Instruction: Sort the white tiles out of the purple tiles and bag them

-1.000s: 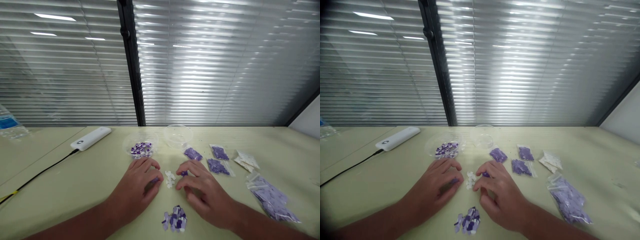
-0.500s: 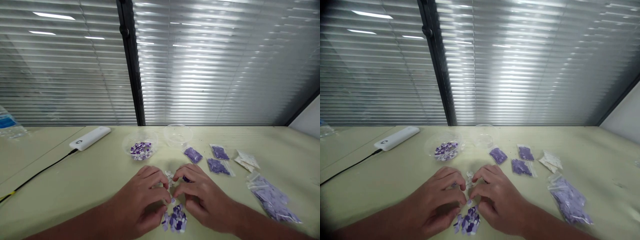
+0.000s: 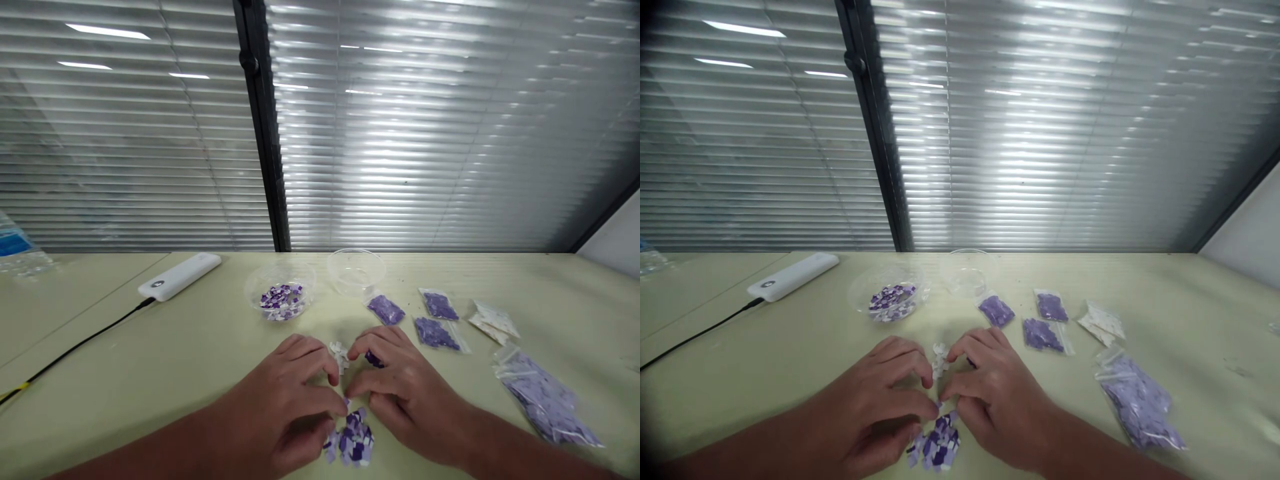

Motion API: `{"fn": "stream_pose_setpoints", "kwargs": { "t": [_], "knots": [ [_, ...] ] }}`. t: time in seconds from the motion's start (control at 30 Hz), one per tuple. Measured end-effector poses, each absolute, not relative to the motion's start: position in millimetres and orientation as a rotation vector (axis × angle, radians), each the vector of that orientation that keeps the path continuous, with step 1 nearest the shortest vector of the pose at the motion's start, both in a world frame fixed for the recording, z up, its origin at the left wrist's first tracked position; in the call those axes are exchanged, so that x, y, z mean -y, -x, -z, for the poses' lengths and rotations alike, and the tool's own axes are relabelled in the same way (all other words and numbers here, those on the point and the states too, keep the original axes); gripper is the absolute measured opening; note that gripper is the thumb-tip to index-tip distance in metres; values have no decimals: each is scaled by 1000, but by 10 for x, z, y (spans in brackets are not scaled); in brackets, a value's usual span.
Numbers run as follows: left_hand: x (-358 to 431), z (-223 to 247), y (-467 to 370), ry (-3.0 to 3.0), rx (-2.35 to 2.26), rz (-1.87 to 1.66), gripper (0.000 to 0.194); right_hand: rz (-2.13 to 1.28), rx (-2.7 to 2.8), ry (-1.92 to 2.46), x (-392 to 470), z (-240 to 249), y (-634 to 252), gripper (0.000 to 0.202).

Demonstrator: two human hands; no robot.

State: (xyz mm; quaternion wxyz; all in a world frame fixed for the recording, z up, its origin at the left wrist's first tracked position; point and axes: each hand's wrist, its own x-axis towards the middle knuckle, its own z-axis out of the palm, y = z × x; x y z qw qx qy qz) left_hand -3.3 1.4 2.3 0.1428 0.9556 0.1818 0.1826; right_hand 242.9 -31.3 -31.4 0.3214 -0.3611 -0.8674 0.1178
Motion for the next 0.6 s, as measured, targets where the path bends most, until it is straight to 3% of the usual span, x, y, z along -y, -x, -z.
{"fn": "stream_pose_setpoints", "kwargs": {
  "t": [0.6],
  "knots": [
    [-16,12,40,-2705,-545,-477,28,-207,2262,1017,329,333,-2425,32]
  ]
}}
